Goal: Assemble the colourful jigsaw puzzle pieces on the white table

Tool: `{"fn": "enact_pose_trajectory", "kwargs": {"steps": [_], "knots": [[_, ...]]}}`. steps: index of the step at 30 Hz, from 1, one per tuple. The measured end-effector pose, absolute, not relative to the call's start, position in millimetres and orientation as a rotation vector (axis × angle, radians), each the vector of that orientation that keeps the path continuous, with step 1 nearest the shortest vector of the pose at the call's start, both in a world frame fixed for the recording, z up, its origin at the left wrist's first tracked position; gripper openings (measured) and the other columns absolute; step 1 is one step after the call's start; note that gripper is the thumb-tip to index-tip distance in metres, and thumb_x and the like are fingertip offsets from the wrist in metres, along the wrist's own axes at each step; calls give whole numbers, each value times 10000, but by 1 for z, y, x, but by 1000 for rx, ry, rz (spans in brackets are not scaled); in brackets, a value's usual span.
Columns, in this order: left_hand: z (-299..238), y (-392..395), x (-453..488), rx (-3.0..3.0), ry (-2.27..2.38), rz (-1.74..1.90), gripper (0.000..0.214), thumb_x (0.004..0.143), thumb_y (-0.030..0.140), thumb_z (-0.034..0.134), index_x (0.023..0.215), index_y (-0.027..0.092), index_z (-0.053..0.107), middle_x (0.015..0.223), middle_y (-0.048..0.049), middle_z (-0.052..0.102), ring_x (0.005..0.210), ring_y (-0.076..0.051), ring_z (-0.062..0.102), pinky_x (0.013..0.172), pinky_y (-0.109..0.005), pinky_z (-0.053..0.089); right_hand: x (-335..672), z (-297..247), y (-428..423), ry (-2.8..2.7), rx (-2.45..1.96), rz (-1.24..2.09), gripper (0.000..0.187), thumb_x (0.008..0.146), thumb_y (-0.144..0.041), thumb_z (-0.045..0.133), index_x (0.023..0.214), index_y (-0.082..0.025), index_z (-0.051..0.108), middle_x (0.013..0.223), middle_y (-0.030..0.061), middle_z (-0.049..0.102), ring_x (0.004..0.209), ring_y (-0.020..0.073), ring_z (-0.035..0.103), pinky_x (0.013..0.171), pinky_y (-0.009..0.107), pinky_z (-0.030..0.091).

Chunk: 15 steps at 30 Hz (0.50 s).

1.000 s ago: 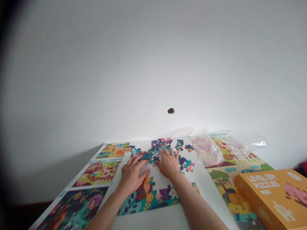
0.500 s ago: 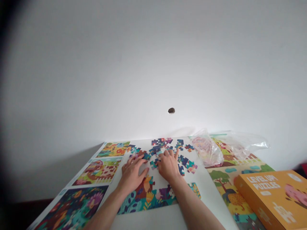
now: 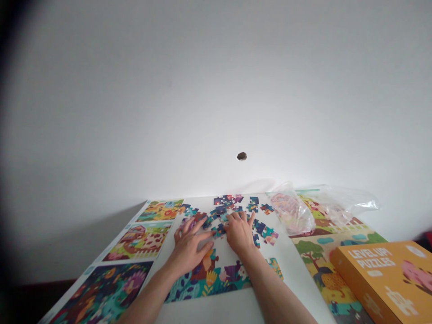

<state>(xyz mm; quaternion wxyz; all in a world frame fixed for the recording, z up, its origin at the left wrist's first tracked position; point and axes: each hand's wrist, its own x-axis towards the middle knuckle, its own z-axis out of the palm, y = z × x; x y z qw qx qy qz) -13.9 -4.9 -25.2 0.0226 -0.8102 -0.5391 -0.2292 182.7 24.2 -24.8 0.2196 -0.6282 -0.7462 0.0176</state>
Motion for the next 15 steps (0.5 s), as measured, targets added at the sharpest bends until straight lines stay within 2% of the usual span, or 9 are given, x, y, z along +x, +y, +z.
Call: {"fn": "enact_pose_trajectory", "kwargs": {"steps": [4,9,12,15], "knots": [[-24,-5,-13,-2485,-1733,-728,268,815,367,621,1060,425,712,1448,20,488,1366,-397,326,1042,-676,253,186,-29,26,-2107,-1717,65,426,910,-210,487,1321,-316,526,1333,64,577,1338,347,337,1060,716,-5],[-23,-4,-11,-2394,-1854,-721,236,825,377,597,1023,423,719,1423,16,515,1362,-400,332,1027,-688,252,188,-29,28,-2074,-1736,-11,342,914,-199,485,1214,-316,602,1175,59,662,1241,311,444,1073,680,-28],[-22,-4,-11,-2360,-1897,-716,238,829,381,594,1030,406,721,1414,-6,522,1360,-410,328,1019,-696,252,189,-26,28,-1967,-1739,9,302,933,-153,441,1098,-280,658,1029,62,702,1141,275,516,1071,670,-14],[-23,-3,-11,-2357,-1874,-769,266,813,386,632,1067,383,710,1383,-18,551,1348,-403,346,1036,-677,262,189,-21,26,-1814,-1638,28,277,963,-174,426,1032,-247,684,948,66,705,1039,231,558,1100,577,103]]}}
